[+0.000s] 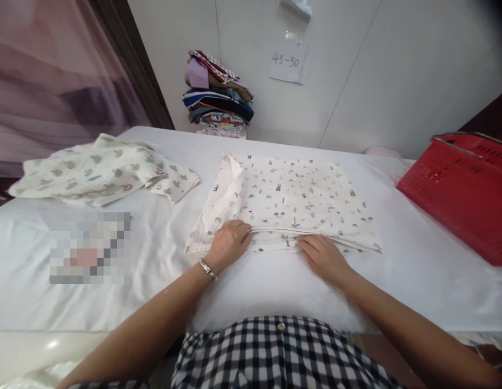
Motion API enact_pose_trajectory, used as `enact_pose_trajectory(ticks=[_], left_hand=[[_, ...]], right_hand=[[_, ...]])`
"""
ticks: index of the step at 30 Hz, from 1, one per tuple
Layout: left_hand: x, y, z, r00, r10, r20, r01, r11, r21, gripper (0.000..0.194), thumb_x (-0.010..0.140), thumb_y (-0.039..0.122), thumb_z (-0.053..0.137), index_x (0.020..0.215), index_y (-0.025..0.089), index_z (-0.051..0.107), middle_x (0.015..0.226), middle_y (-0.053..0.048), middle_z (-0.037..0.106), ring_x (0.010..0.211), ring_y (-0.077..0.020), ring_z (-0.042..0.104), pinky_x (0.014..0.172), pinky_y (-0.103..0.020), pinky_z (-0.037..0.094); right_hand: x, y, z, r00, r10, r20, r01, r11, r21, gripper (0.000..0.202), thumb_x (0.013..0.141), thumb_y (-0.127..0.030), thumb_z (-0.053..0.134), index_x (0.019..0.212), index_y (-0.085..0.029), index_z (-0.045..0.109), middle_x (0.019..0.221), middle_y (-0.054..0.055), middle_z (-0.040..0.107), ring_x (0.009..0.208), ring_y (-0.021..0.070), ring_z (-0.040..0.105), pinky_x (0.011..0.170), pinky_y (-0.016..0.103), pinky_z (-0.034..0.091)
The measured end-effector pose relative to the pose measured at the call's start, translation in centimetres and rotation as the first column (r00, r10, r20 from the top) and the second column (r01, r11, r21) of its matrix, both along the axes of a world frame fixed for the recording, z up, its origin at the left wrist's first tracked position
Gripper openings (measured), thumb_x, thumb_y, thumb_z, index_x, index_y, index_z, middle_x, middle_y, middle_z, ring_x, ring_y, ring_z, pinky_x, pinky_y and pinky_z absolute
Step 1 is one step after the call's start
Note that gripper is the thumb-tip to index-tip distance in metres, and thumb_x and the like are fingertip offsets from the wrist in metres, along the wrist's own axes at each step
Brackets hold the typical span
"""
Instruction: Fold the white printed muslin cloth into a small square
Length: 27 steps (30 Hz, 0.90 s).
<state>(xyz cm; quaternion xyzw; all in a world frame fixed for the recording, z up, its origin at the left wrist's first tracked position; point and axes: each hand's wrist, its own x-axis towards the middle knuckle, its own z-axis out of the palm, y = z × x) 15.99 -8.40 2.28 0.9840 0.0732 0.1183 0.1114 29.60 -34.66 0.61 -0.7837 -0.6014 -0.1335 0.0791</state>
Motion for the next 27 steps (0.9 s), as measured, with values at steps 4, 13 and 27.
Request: enact_pose_trajectory(ticks=[4, 13, 27], left_hand=[[-0.3, 0.3, -0.2, 0.997, -0.068, 0.021, 0.068, 0.998, 0.013, 0.019, 0.084, 0.028, 0.052, 0.099, 0.019, 0.059, 0.098, -0.006, 0.061, 0.092, -0.0214, 0.055, 0.075, -0.033, 0.046], [-0.1, 0.4, -0.2, 0.999, 0.018, 0.038, -0.018, 1.0, 0.0, 0.016, 0.08, 0.015, 0.05, 0.093, 0.02, 0.058, 0.095, -0.004, 0.062, 0.088, -0.0198, 0.057, 0.066, -0.03, 0.045], [-0.4, 0.4, -0.5, 1.0, -0.018, -0.009, 0.019, 0.994, 0.105, 0.023, 0.069, 0.004, 0.048, 0.084, 0.018, 0.057, 0.087, -0.007, 0.06, 0.087, -0.0227, 0.055, 0.067, -0.033, 0.044]], right_hand=[[0.1, 0.1, 0.0, 1.0, 0.006, -0.006, -0.006, 1.0, -0.03, 0.027, 0.091, -0.018, 0.042, 0.114, -0.016, 0.058, 0.107, 0.011, 0.061, 0.096, 0.0226, 0.052, 0.08, 0.036, 0.041], [0.9, 1.3, -0.2, 0.996, 0.006, 0.087, 0.002, 0.996, -0.094, 0.033, 0.087, -0.005, 0.039, 0.114, -0.015, 0.056, 0.104, 0.01, 0.061, 0.092, 0.0227, 0.052, 0.078, 0.036, 0.039], [-1.8, -0.8, 0.9, 0.999, 0.049, -0.02, -0.049, 0.999, 0.005, 0.028, 0.089, -0.008, 0.035, 0.089, -0.017, 0.062, 0.086, 0.007, 0.059, 0.078, 0.0183, 0.049, 0.067, 0.03, 0.039]])
